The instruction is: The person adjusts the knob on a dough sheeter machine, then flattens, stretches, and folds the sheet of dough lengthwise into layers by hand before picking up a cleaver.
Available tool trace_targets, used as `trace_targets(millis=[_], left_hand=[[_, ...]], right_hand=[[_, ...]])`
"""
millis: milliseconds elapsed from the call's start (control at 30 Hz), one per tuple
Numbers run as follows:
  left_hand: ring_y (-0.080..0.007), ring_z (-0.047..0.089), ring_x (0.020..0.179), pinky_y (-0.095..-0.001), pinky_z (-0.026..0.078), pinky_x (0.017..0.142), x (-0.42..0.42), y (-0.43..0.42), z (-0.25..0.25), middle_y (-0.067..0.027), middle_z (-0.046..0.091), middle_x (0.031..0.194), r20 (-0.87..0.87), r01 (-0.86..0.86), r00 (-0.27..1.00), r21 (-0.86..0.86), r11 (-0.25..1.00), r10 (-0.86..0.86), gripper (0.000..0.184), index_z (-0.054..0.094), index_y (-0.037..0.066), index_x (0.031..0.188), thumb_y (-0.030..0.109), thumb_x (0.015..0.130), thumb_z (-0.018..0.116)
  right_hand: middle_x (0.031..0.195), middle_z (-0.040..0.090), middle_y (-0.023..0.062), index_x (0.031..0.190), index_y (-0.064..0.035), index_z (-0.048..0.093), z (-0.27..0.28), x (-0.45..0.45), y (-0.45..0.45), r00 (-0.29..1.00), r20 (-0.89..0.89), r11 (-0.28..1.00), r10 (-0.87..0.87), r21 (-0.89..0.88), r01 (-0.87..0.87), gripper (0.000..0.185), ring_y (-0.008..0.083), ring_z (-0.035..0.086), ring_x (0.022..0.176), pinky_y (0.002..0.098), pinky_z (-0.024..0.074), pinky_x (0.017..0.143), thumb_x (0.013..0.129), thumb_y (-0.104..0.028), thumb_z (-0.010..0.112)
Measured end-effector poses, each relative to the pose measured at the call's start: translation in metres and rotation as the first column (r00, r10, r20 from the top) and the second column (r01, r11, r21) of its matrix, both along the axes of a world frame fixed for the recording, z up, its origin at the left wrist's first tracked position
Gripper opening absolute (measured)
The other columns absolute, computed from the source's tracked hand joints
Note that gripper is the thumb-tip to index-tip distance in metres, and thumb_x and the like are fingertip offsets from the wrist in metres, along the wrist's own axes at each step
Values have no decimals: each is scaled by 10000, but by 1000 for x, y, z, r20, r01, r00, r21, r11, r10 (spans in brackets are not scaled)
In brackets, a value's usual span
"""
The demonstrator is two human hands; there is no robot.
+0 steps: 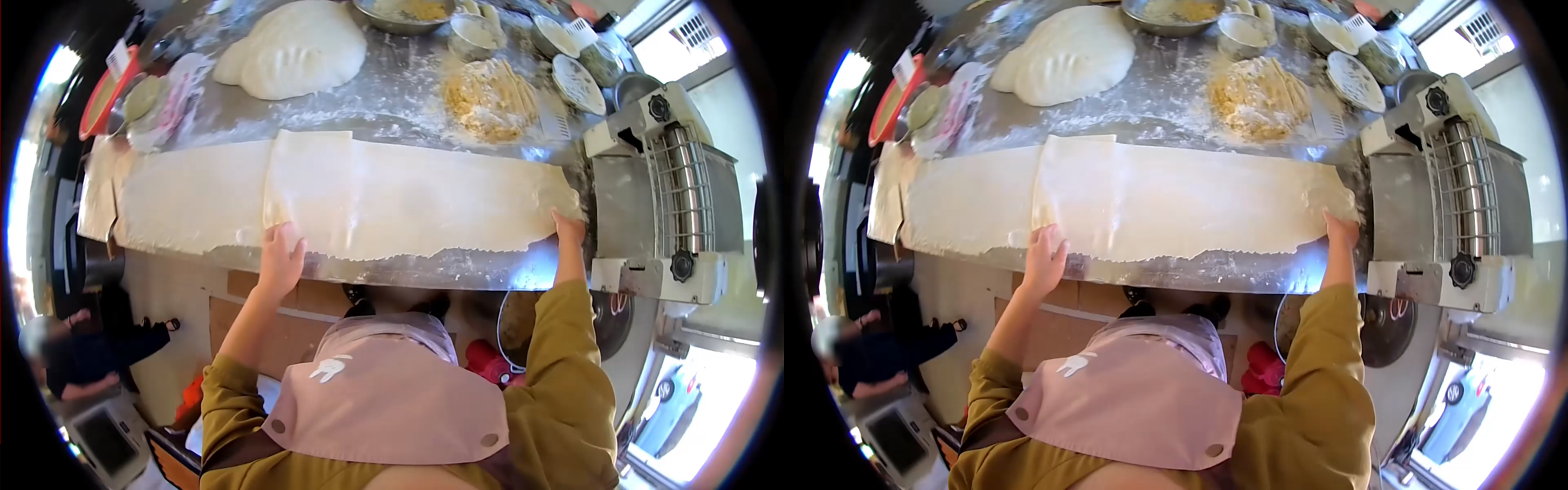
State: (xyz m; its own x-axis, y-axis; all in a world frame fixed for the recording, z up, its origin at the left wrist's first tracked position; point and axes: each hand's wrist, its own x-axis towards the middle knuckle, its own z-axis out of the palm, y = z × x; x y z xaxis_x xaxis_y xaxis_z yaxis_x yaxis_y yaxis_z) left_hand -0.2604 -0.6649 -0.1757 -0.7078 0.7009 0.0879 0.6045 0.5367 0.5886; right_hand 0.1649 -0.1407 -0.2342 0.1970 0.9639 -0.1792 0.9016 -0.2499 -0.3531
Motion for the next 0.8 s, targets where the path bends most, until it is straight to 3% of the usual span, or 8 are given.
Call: trace_targets(millis=[67,200,333,400,467,533,700,800], left_hand=[[-428,517,1143,-470,433,973,-10,3,5,-277,552,1206,41,24,999,27,999,-25,420,511,-34,1248,157,897,641],[-420,519,1143,-470,431,977,-9,34,19,-268,555,1205,21,81,996,76,994,-83,391,527,-28,1231,157,904,635],[-402,529,1140,-449,438,976,-2,59,23,-241,571,1195,26,139,989,158,978,-145,352,553,-20,1193,140,894,647],[-395,548,1119,-441,454,961,7,73,28,-231,577,1195,53,148,985,246,958,-166,330,564,-7,1175,129,888,653],[-372,564,1136,-417,454,983,15,86,33,-213,592,1201,120,160,972,294,942,-203,324,584,10,1187,145,899,645],[-373,574,1126,-419,455,988,23,107,37,-215,599,1186,197,162,953,309,937,-229,325,588,9,1193,152,907,642],[-292,536,1246,-413,424,1047,31,174,31,-166,566,1328,618,15,732,406,914,-286,456,479,36,1375,315,1015,501],[-244,480,1312,-392,404,1076,29,213,17,-123,507,1415,814,-242,448,508,827,-369,528,382,87,1467,402,1045,408]], right_hand=[[1163,669,231,1124,14,670,5,2,5,986,-158,985,-61,-168,34,738,337,655,1073,376,510,929,639,-512,845],[1118,684,206,1122,107,645,-19,8,9,914,-258,948,-312,-20,318,629,299,661,974,385,518,833,714,-326,849],[1163,672,193,1209,69,621,-44,19,26,952,-284,992,-110,32,125,590,305,651,990,382,509,867,838,-381,712],[1205,654,186,1244,73,599,13,-28,-20,930,-366,982,29,184,42,561,268,639,1017,376,499,891,876,-341,690],[1100,663,126,1278,42,562,56,-72,-62,673,-739,979,42,163,118,482,197,624,945,321,492,846,935,-283,657],[1042,657,120,1267,59,552,90,-101,-82,768,-632,985,103,172,9,468,153,597,887,289,484,762,962,-289,627],[1262,605,223,1337,121,482,134,-183,-128,801,-442,896,403,369,-247,615,224,615,1041,305,514,797,955,-333,646],[1100,690,209,1260,75,565,178,-257,-191,623,-607,869,494,320,-377,453,153,621,967,324,525,739,961,-256,636]])
